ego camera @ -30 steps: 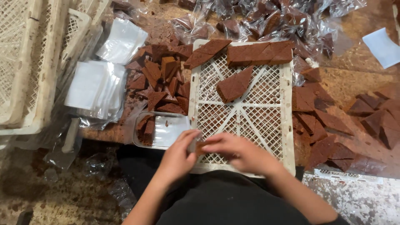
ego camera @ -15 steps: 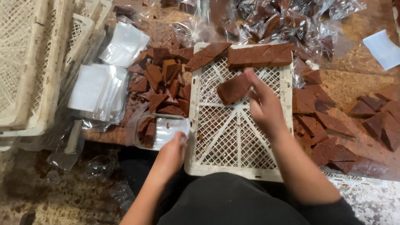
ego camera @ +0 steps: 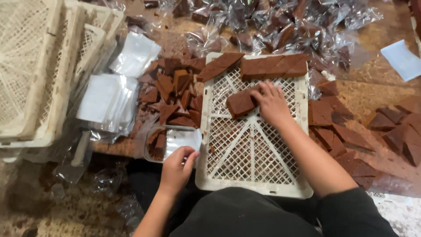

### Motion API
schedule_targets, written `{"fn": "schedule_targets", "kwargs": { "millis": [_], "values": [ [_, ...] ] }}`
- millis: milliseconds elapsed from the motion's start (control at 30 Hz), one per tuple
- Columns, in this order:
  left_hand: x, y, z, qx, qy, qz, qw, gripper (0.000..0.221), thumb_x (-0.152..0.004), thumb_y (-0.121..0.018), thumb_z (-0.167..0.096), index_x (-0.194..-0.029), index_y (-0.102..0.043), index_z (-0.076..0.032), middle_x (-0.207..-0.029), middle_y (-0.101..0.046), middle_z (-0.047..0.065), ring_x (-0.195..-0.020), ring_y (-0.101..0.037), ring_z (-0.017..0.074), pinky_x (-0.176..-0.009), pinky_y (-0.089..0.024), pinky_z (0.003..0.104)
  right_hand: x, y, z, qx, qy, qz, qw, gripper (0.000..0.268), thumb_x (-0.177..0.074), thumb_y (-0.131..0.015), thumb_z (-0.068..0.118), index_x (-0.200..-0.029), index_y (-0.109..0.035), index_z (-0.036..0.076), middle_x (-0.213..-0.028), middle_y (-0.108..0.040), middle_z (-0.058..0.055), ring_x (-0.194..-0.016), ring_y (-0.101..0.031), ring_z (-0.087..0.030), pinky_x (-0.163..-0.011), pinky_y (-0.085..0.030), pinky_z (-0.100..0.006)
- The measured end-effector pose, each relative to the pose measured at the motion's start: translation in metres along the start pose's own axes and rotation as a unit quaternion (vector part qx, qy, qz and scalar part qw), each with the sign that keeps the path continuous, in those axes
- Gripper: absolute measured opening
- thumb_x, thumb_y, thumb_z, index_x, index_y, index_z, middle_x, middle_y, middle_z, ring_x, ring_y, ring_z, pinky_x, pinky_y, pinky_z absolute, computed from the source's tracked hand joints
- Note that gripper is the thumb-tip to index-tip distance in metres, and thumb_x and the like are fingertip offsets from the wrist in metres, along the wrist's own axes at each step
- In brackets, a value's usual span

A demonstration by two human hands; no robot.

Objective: The person repeatedly picks triangular brownie pieces from a white tray and places them into clear plastic bags. They arrange the pieces and seal the bags, then set the filled bags aside. The process continues with multiple brownie pieces throughout the clip.

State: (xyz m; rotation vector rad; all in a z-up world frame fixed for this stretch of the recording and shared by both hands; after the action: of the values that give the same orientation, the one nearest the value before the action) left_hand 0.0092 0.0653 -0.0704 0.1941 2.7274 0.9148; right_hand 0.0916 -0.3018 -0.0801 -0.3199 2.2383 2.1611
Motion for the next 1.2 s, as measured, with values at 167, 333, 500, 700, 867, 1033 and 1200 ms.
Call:
{"fn": "schedule_targets", "kwargs": {
  "millis": [167,333,500,700,867,1033,1200],
  "values": [
    [0.003,0.008,-0.018,0.058,0.044,0.031,0.997,0.016,-0.096,-0.067,-0.021,-0.102,-0.081,-0.015,-0.089,-0.082,0.008,-0.088,-0.077,0.0287,-0.074,-0.062,0.039,-0.024,-0.009,-0.004,-0.025,0.026,0.085,0.996,0.073,-0.085,-0.064,0.016,-0.154,-0.042,0.028,-0.149,-0.054,-0.006,-0.148,-0.039,-0.029,-0.122,-0.023,-0.057],
    [0.008,0.013,-0.012,0.088,0.099,0.013,0.991,0.019,-0.083,-0.076,-0.011,-0.099,-0.084,-0.017,-0.086,-0.082,0.008,-0.081,-0.078,0.0267,-0.069,-0.062,0.037,-0.002,-0.006,0.041,-0.002,0.044,0.186,0.982,0.053,-0.082,-0.058,0.054,-0.13,-0.058,0.031,-0.092,-0.074,-0.014,-0.1,-0.073,-0.035,-0.094,-0.043,-0.051],
    [0.003,0.003,-0.019,0.084,0.04,0.028,0.995,0.019,-0.079,-0.077,-0.005,-0.095,-0.081,-0.015,-0.089,-0.08,0.005,-0.078,-0.076,0.023,-0.059,-0.063,0.03,0.043,0.092,0.085,-0.567,-0.189,0.313,0.738,0.049,-0.081,-0.051,0.02,-0.125,-0.071,0.014,-0.093,-0.068,-0.008,-0.082,-0.063,-0.018,-0.08,-0.048,-0.034],
    [-0.024,-0.002,-0.089,0.094,-0.035,0.176,0.979,0.056,-0.074,-0.06,0.002,-0.129,-0.065,0.001,-0.135,-0.064,0.021,-0.12,-0.062,0.0465,-0.1,-0.052,0.057,0.09,0.067,0.134,-0.614,0.089,-0.152,0.769,0.038,-0.073,-0.075,-0.002,-0.108,-0.08,0.011,-0.102,-0.074,-0.009,-0.087,-0.073,-0.026,-0.074,-0.06,-0.032],
    [-0.022,-0.019,-0.081,0.056,-0.183,0.084,0.978,0.061,-0.078,-0.059,0.006,-0.139,-0.059,0.0,-0.136,-0.062,0.022,-0.122,-0.062,0.0442,-0.098,-0.054,0.051,0.08,0.06,0.128,-0.503,0.044,-0.078,0.86,0.037,-0.069,-0.074,0.002,-0.102,-0.07,0.016,-0.086,-0.066,-0.005,-0.077,-0.069,-0.027,-0.07,-0.058,-0.041],
    [-0.005,-0.001,-0.082,0.12,-0.26,0.151,0.946,0.048,-0.085,-0.059,0.008,-0.132,-0.066,-0.004,-0.124,-0.071,0.018,-0.112,-0.07,0.0396,-0.092,-0.058,0.045,0.041,0.133,0.129,-0.44,-0.048,0.184,0.877,0.068,-0.081,-0.065,0.012,-0.145,-0.047,0.027,-0.081,-0.072,-0.016,-0.085,-0.071,-0.049,-0.08,-0.053,-0.061],
    [0.003,0.019,-0.046,-0.058,0.035,0.24,0.968,0.03,-0.103,-0.049,-0.02,-0.13,-0.044,-0.008,-0.094,-0.072,0.027,-0.09,-0.073,0.0454,-0.076,-0.058,0.056,-0.017,0.11,0.09,-0.543,-0.049,-0.23,0.806,0.075,-0.102,-0.053,-0.006,-0.165,-0.024,0.021,-0.153,-0.049,-0.019,-0.132,-0.054,-0.032,-0.107,-0.044,-0.046]
  ]
}}
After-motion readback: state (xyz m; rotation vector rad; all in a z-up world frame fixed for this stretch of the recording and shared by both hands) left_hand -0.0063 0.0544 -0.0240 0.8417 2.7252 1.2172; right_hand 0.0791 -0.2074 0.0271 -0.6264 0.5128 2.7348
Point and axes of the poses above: each hand's wrist, its own x-axis away from the middle knuckle, its own y-axis out of the back of the hand, z = x × y, the point moved 2 cm from there along -x, towards the middle knuckle
